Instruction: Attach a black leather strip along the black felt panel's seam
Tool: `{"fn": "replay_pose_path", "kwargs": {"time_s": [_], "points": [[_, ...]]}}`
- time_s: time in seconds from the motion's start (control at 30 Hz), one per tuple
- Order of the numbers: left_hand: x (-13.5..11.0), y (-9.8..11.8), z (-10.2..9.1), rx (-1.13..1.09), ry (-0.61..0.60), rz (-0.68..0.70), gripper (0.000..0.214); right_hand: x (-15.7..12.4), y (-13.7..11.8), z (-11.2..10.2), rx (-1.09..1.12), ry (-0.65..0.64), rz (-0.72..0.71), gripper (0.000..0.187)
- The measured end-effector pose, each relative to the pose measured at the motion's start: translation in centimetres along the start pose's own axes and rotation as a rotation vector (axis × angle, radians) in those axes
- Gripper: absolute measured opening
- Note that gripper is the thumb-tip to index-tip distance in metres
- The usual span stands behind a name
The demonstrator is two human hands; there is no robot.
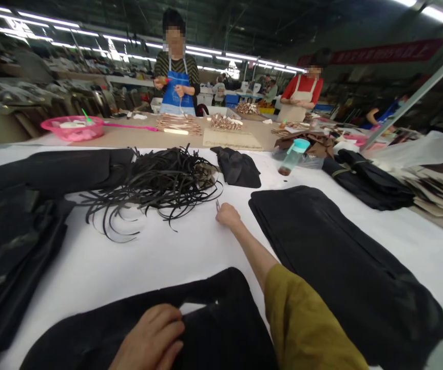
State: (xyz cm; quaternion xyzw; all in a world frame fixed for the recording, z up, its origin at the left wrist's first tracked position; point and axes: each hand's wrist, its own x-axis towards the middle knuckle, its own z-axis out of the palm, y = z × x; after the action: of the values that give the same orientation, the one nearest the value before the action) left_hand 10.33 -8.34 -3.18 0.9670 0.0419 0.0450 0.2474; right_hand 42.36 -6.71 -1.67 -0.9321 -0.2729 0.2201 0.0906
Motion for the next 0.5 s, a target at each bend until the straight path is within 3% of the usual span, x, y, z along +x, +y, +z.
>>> {"fn": "replay_pose_path", "kwargs": {"time_s": [0.1,0.2,0.33,0.5], "points": [[2.3,1.4,-2.7,-0.049,-0.048,-0.198,0.022,-2.5,4.1,-0.7,0.132,-0.154,0.003,0.023],[5.1,1.7,-3.7,-0.039,-0.096,-0.273,0.023,-6.4,8.2,-0.9,0.330,-0.240,-0.051,0.029],[8.3,1.3,-2.9,-0.038,-0.074,-0.270,0.028,-11.6,11.8,-1.1,0.583,-0.265,-0.149,0.037],[10.2,0.4,-1.2,-0.094,-0.139,-0.278,0.028,-16.7,12.7,-1.5,0.858,-0.428,-0.270,0.037]]}}
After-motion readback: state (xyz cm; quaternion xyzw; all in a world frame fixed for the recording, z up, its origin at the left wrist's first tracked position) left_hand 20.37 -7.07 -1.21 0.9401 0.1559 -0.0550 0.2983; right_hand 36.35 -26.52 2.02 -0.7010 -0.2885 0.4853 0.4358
